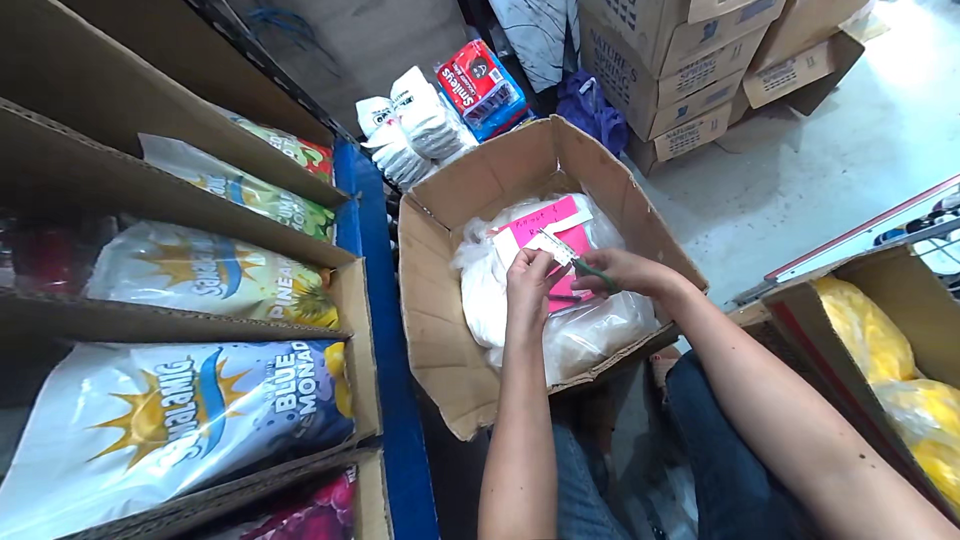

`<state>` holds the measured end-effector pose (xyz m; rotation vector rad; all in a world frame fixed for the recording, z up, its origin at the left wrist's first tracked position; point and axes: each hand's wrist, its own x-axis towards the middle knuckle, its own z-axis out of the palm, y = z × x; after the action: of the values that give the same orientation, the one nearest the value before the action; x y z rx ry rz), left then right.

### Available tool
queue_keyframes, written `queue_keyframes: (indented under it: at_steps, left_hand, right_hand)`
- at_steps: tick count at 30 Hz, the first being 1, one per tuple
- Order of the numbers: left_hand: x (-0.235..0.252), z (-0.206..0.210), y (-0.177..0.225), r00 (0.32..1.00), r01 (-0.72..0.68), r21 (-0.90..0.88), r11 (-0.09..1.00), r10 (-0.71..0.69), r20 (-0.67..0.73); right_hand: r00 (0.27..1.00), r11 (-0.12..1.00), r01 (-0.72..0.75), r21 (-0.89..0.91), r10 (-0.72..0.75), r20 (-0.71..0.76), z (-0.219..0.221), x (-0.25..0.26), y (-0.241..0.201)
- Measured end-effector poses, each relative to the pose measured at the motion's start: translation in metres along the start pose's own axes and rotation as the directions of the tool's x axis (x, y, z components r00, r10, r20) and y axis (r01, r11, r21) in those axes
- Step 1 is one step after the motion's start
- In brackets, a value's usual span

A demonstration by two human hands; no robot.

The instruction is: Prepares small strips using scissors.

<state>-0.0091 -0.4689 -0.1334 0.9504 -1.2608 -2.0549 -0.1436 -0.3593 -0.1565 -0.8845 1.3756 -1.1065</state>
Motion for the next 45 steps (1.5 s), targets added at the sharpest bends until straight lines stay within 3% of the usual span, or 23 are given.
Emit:
queue_keyframes:
  at_steps: [5,9,13,18,23,25,28,30,32,35,37,45]
  left_hand:
    - [0.004,0.001,-0.003,0.999,0.036,-0.091,0.995,-0.037,-0.005]
    - [0.023,-0.005,-0.007,0.992,0.104,-0.135,0.985,-0.113,-0.06]
    - [0.049,-0.013,-0.011,0.967,0.221,-0.067,0.973,-0.227,-0.114]
    - [0.08,-0.025,-0.035,0.942,0.321,0.283,0.904,-0.273,-0.197]
    - [0.087,-0.038,-0.054,0.961,0.271,0.742,0.613,-0.218,-0.171]
    - [0.087,-0.04,-0.049,0.959,0.26,0.829,0.495,-0.232,-0.162]
    - [0.083,-0.044,-0.039,0.951,0.269,0.863,0.428,-0.26,-0.167]
    - [0.078,-0.045,-0.032,0.949,0.277,0.841,0.464,-0.27,-0.163]
    - [0.065,-0.041,-0.019,0.954,0.279,0.761,0.586,-0.257,-0.151]
    - [0.043,-0.031,0.001,0.957,0.288,0.502,0.815,-0.262,-0.123]
    - [0.033,-0.028,0.008,0.959,0.281,0.347,0.895,-0.253,-0.123]
    - [0.022,-0.02,0.013,0.976,0.198,0.154,0.968,-0.179,-0.126]
  right_hand:
    - [1.0,1.0,-0.025,0.006,0.025,0.019,0.001,0.0,0.001]
    - [0.984,0.984,-0.159,-0.075,0.164,0.065,0.001,-0.002,-0.001]
    - [0.959,0.944,-0.271,-0.188,0.281,0.031,-0.003,0.0,0.004]
    - [0.911,0.863,-0.41,-0.294,0.401,-0.095,-0.005,0.001,0.005]
    - [0.877,0.82,-0.479,-0.312,0.454,-0.154,-0.006,0.002,0.003]
    - [0.877,0.823,-0.481,-0.303,0.453,-0.162,-0.007,0.003,0.004]
    - [0.876,0.817,-0.482,-0.317,0.455,-0.161,-0.006,0.003,0.003]
    - [0.879,0.813,-0.475,-0.338,0.452,-0.149,-0.005,0.003,0.003]
    - [0.894,0.821,-0.443,-0.362,0.433,-0.111,-0.005,0.003,0.003]
    - [0.923,0.858,-0.371,-0.356,0.382,-0.043,-0.003,0.003,0.001]
    - [0.938,0.879,-0.327,-0.347,0.347,-0.003,-0.002,0.002,0.0]
    - [0.976,0.957,-0.17,-0.236,0.196,0.093,0.001,-0.002,-0.003]
